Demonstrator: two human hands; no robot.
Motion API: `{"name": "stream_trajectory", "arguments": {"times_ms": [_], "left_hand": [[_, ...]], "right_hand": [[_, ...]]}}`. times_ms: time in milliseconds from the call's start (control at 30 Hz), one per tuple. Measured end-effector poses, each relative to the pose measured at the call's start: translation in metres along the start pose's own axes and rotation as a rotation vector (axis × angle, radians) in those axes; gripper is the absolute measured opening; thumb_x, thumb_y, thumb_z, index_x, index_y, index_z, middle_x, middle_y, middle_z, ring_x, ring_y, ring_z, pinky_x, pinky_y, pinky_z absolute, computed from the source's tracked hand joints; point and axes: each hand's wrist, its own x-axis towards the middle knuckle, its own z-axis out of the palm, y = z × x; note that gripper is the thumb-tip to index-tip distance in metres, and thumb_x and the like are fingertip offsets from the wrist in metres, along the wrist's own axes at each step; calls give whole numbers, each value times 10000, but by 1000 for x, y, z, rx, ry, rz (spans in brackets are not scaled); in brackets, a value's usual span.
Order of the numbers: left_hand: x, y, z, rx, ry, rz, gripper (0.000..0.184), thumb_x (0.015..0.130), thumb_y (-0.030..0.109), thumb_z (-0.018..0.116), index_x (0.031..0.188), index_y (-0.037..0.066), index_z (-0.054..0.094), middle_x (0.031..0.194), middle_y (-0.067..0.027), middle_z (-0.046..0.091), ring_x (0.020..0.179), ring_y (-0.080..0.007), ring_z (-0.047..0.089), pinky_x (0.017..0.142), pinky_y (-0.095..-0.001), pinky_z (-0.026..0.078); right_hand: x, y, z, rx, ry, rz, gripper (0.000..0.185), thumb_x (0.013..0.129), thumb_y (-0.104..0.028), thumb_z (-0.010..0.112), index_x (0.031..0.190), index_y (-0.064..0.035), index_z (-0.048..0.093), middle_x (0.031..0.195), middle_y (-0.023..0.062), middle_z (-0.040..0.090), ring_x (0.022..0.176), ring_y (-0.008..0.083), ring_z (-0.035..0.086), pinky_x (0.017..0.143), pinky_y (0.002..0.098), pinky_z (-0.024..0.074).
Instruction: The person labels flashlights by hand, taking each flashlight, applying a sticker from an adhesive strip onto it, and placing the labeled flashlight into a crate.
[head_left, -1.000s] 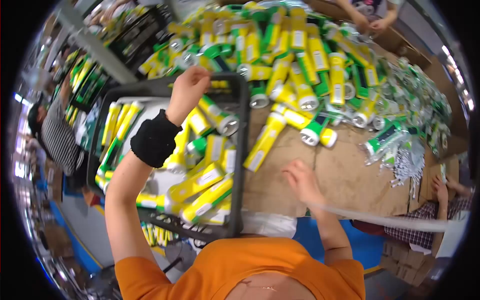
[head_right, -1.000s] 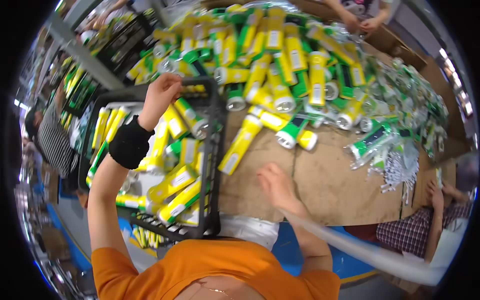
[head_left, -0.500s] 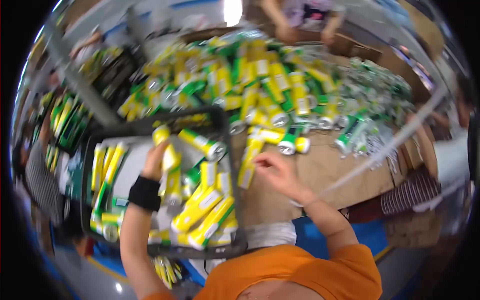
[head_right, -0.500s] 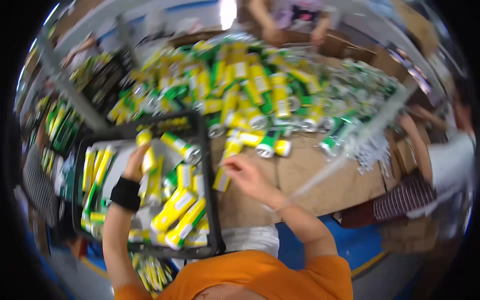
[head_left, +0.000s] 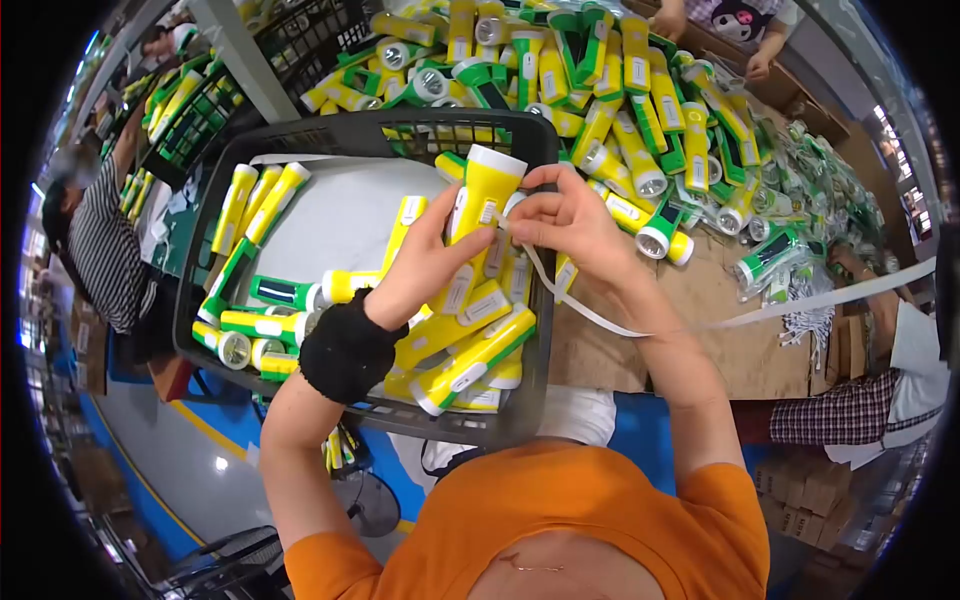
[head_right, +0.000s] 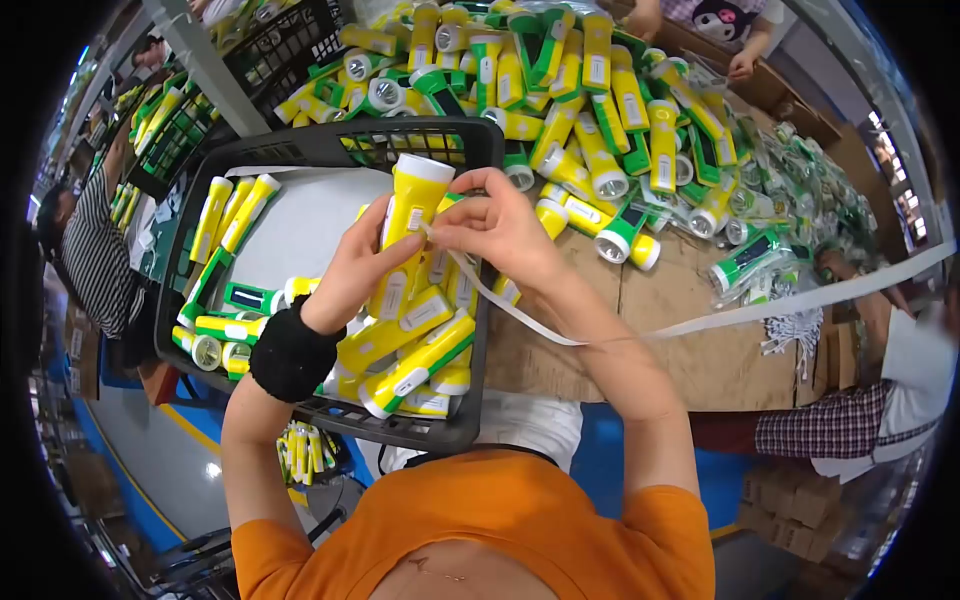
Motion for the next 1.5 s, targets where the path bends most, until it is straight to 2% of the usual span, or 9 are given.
{"name": "stream_trajectory", "arguments": {"times_ms": [100,400,633,833,933,1000,1133,1233,1500], "left_hand": [[0,-5,-1,195,49,106,561,844,92,608,1333,14,344,1174,-96,527,1069,-150,509,898,-275,411],[-2,-3,2,185,89,106,588,823,85,605,1339,14,330,1162,-111,536,1058,-163,515,902,-282,411],[2,-15,0,103,125,95,522,869,164,576,1319,10,361,1147,-107,545,1038,-159,519,882,-276,412],[4,-18,0,258,234,119,399,921,247,522,1230,4,455,1001,-99,604,882,-149,555,767,-273,439],[5,-17,1,292,257,234,342,941,251,486,1175,1,484,933,-86,614,799,-148,559,711,-267,441],[5,-14,2,140,221,146,291,950,239,465,1124,9,501,897,-63,605,785,-125,558,692,-246,440],[-1,6,3,-153,154,1,253,950,233,463,1085,24,511,881,-44,593,793,-91,554,684,-229,442],[-2,8,6,-291,152,-48,254,938,243,488,1080,33,509,885,-33,583,805,-67,550,687,-220,447],[1,-7,13,480,397,281,308,818,134,648,1075,8,537,871,-115,621,787,-182,595,692,-305,474]], "right_hand": [[3,-1,4,-18,89,5,467,762,4,690,1106,-29,377,906,103,628,864,152,611,780,261,489],[15,8,8,-108,190,101,482,725,-45,742,1075,-36,411,866,123,667,783,138,628,648,222,468],[17,10,8,-100,235,121,479,730,-42,735,1082,-27,410,860,121,666,772,141,629,656,230,476],[18,10,15,-99,257,135,489,727,-51,738,1082,-16,404,844,115,658,783,143,630,649,229,480],[16,15,28,-252,313,-5,491,733,-54,732,1087,-17,395,823,89,636,734,119,610,631,214,471],[13,21,35,-527,386,-334,467,740,-58,725,1084,-25,410,812,61,604,679,84,571,612,197,460],[11,17,35,-757,487,-463,407,764,-63,707,1071,-36,442,812,35,578,646,59,534,597,194,453],[7,17,31,-400,326,-238,301,788,-63,684,1028,-17,507,820,26,586,671,55,547,599,185,453],[9,28,16,-363,271,-276,126,803,-88,662,876,13,645,751,53,646,641,88,598,584,224,489]]}}
